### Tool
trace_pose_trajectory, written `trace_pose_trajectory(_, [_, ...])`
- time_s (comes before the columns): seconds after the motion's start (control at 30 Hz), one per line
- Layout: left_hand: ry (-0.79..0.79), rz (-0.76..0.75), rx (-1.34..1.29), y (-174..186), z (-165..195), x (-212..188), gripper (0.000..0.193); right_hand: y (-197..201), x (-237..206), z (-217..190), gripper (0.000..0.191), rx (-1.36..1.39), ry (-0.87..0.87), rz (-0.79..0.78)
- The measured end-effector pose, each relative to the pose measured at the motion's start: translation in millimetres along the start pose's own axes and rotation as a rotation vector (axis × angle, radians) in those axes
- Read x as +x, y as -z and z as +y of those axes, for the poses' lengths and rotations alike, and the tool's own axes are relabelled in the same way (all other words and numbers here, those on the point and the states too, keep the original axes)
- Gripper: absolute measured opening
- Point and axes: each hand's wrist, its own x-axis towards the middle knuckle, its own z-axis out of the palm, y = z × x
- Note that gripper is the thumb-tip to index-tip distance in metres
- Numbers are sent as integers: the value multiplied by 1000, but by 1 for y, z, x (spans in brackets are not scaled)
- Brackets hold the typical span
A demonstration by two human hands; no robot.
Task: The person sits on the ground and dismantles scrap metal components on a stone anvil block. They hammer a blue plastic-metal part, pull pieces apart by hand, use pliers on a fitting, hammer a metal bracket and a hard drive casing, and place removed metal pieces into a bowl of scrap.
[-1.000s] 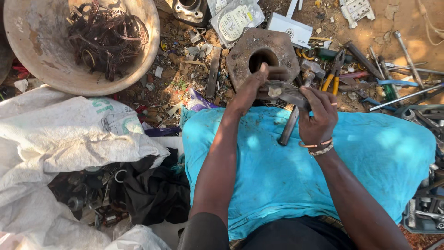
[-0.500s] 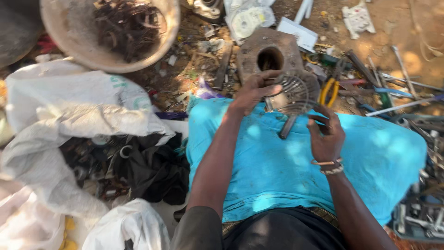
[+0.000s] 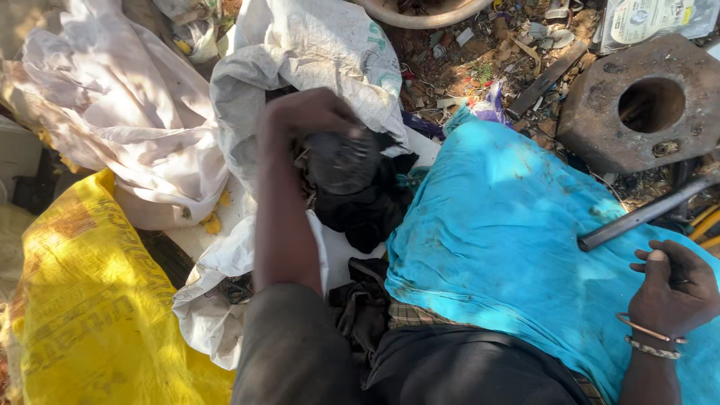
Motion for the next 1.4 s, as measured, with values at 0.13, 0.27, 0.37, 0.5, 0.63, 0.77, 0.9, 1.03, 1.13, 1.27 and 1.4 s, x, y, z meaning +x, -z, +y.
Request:
trace_pose_trajectory(0.13, [261,761,68,17,-82,-55,39,-9,1,-13,10,-19,33,-59])
trace_pose_trajectory(0.27, [207,989,-56,-1,-109,-65,35,-6,2,-15,10,41,-33,-43])
trace_pose_trajectory(0.37, [349,982,20,-15,-103,-54,43,0,1,-10,11,43,-43,-37])
trace_pose_trajectory(0.5, [547,924,402,-29,-84,-32,54,3,0,-4,10,2,-9,-29])
trace_pose_trajectory(0.63, [307,926,190,-39,-82,-24,51,1,3,-2,7,45,-10,-12])
trace_pose_trajectory(0.77, [242,1177,447,-47,-79,-17,34,4,9,-7,11,-29,-76,39])
trace_pose_trajectory(0.9, [256,1365,509,-50,-30,-12,55,7,12,-12,12,-12,-141,79])
trace_pose_trajectory(1.03, [400,1120,119,-48,61,-31,51,3,15,-14,13,-16,-164,110])
trace_pose_trajectory(1.13, [354,902,74,-54,129,-25,45,-5,19,-12,13,-82,-186,62])
trace_pose_trajectory(1.27, [-237,713,-179,-76,203,47,42,-11,23,-9,16,-132,-177,12])
trace_pose_trajectory(1.4, [-624,820,-272,-108,270,162,30,-11,25,-5,16,-171,-160,15])
